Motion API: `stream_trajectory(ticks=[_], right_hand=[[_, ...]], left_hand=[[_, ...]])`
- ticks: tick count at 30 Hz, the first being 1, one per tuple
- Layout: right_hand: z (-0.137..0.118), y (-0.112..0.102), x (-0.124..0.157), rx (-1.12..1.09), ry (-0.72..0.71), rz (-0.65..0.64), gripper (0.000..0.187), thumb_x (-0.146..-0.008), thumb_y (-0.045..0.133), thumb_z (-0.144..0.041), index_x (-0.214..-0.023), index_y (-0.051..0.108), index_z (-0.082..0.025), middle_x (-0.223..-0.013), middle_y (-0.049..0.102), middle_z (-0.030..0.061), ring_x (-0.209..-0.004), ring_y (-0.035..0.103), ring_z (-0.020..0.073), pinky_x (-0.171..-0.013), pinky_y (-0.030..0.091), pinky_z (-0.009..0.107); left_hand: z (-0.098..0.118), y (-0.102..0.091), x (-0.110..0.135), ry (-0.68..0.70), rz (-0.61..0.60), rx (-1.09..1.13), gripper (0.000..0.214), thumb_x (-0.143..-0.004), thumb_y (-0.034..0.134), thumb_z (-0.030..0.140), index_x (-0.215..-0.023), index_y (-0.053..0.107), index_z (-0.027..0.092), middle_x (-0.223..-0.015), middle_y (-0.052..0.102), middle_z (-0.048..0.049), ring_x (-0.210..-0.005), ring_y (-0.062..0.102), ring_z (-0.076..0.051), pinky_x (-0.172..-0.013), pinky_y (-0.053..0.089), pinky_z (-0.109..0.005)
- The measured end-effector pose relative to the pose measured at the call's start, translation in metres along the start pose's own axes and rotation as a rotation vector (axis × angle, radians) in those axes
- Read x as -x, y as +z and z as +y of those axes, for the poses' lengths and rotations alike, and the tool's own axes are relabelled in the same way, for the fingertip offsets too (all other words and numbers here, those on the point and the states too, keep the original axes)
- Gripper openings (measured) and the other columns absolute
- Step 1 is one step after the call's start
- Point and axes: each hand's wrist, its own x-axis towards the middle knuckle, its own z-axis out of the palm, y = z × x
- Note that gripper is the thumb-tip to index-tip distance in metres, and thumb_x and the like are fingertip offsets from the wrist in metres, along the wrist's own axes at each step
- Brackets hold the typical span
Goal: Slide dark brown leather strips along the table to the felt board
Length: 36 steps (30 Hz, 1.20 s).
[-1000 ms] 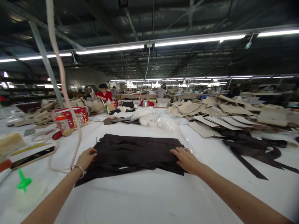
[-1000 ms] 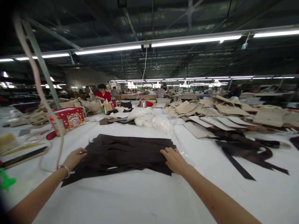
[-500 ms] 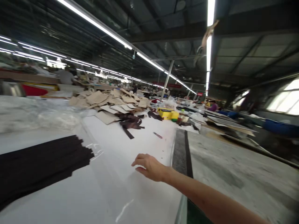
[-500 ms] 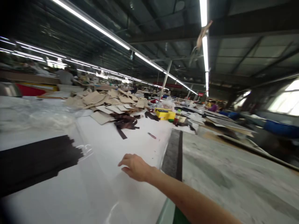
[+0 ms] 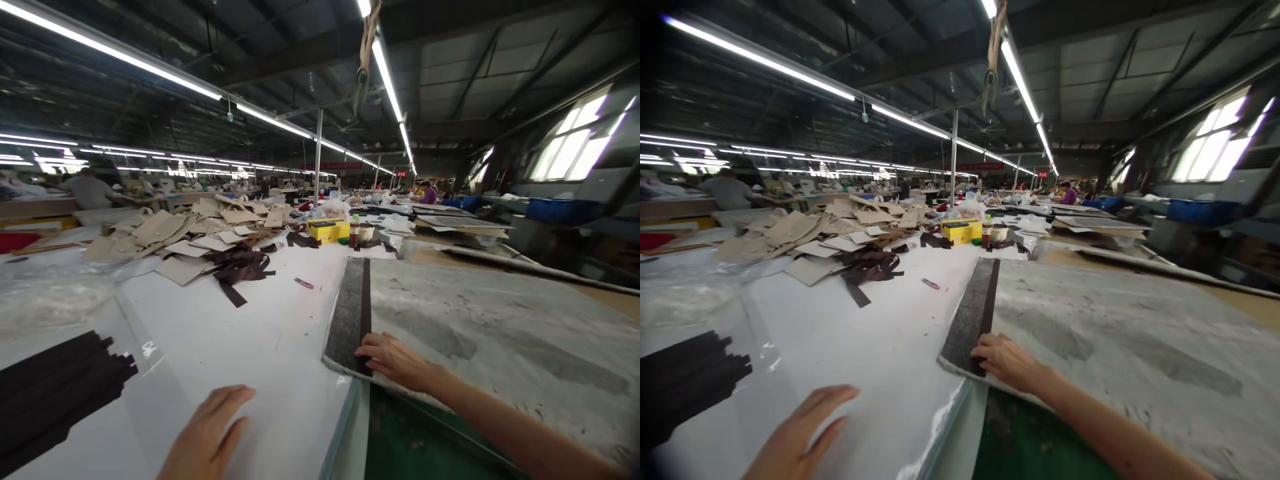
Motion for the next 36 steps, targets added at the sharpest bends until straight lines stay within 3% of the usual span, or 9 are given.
stream_trajectory(ticks=[5, 7, 10, 18, 22, 25, 29, 33, 36], right_hand=[[0.002, 0.000, -0.002, 0.006, -0.110, 0.000, 0.018, -0.094, 0.049, -0.016, -0.104, 0.063, -0.022, -0.099, 0.060, 0.0036, -0.092, 0.056, 0.0179, -0.084, 0.040, 0.031], [0.007, 0.003, -0.003, 0.022, -0.144, 0.005, 0.017, -0.094, 0.047, -0.016, -0.100, 0.063, -0.021, -0.095, 0.060, 0.0035, -0.088, 0.055, 0.0177, -0.080, 0.039, 0.031], [0.015, 0.011, -0.007, 0.039, -0.203, 0.017, 0.019, -0.098, 0.042, -0.019, -0.096, 0.062, -0.019, -0.088, 0.059, 0.0042, -0.083, 0.053, 0.0178, -0.076, 0.038, 0.031], [0.029, 0.025, -0.006, -0.034, -0.270, 0.130, 0.028, -0.098, 0.034, -0.021, -0.083, 0.057, -0.017, -0.080, 0.054, 0.0060, -0.070, 0.049, 0.0165, -0.065, 0.039, 0.028], [0.033, 0.026, 0.001, -0.155, -0.114, 0.307, 0.021, -0.092, 0.038, -0.021, -0.086, 0.058, -0.018, -0.083, 0.057, 0.0051, -0.067, 0.052, 0.0140, -0.062, 0.042, 0.025], [0.057, 0.019, -0.002, -0.279, 0.100, 0.541, 0.016, -0.089, 0.043, -0.025, -0.089, 0.058, -0.019, -0.082, 0.059, 0.0032, -0.067, 0.057, 0.0135, -0.063, 0.047, 0.025], [0.127, -0.028, -0.012, -0.444, 0.388, 0.942, 0.019, -0.085, 0.046, -0.034, -0.087, 0.054, -0.018, -0.067, 0.060, 0.0015, -0.058, 0.061, 0.0157, -0.053, 0.050, 0.026], [0.196, -0.123, -0.002, -0.525, 0.495, 1.291, 0.020, -0.081, 0.048, -0.039, -0.084, 0.050, -0.019, -0.070, 0.061, 0.0053, -0.058, 0.063, 0.0174, -0.060, 0.055, 0.032], [0.221, -0.201, 0.018, -0.508, 0.495, 1.454, 0.014, -0.080, 0.050, -0.036, -0.081, 0.048, -0.022, -0.071, 0.061, 0.0063, -0.065, 0.066, 0.0208, -0.065, 0.056, 0.037]], left_hand=[[0.097, 0.087, -0.081, 0.131, -0.217, 0.142, 0.047, -0.078, 0.042, 0.003, -0.118, 0.057, 0.022, -0.111, 0.065, -0.0035, -0.106, 0.058, -0.018, -0.096, 0.048, -0.030], [0.115, 0.114, -0.100, 0.135, -0.234, 0.151, 0.054, -0.073, 0.042, 0.000, -0.120, 0.055, 0.021, -0.111, 0.065, -0.0032, -0.106, 0.056, -0.018, -0.096, 0.047, -0.030], [0.117, 0.141, -0.113, 0.134, -0.255, 0.136, 0.054, -0.071, 0.043, 0.000, -0.120, 0.055, 0.021, -0.104, 0.066, -0.0034, -0.101, 0.057, -0.020, -0.091, 0.048, -0.032], [0.113, 0.153, -0.106, 0.102, -0.291, 0.093, 0.049, -0.082, 0.043, 0.007, -0.129, 0.048, 0.019, -0.112, 0.064, -0.0036, -0.103, 0.051, -0.022, -0.092, 0.041, -0.034], [0.120, 0.151, -0.099, 0.105, -0.283, 0.069, 0.045, -0.086, 0.042, 0.010, -0.129, 0.048, 0.024, -0.116, 0.063, -0.0008, -0.104, 0.048, -0.023, -0.089, 0.039, -0.037], [0.122, 0.152, -0.096, 0.132, -0.271, 0.046, 0.042, -0.090, 0.042, 0.014, -0.128, 0.048, 0.031, -0.120, 0.061, 0.0024, -0.106, 0.046, -0.024, -0.090, 0.036, -0.039], [0.118, 0.160, -0.092, 0.174, -0.230, -0.006, 0.035, -0.093, 0.043, 0.020, -0.122, 0.054, 0.036, -0.122, 0.060, 0.0026, -0.108, 0.045, -0.025, -0.088, 0.035, -0.041], [0.109, 0.175, -0.091, 0.229, -0.159, -0.066, 0.030, -0.088, 0.054, 0.024, -0.116, 0.058, 0.034, -0.121, 0.061, 0.0013, -0.105, 0.047, -0.026, -0.085, 0.035, -0.040], [0.104, 0.187, -0.092, 0.254, -0.088, -0.105, 0.028, -0.083, 0.063, 0.028, -0.111, 0.059, 0.032, -0.116, 0.063, 0.0027, -0.102, 0.049, -0.025, -0.082, 0.034, -0.038]])
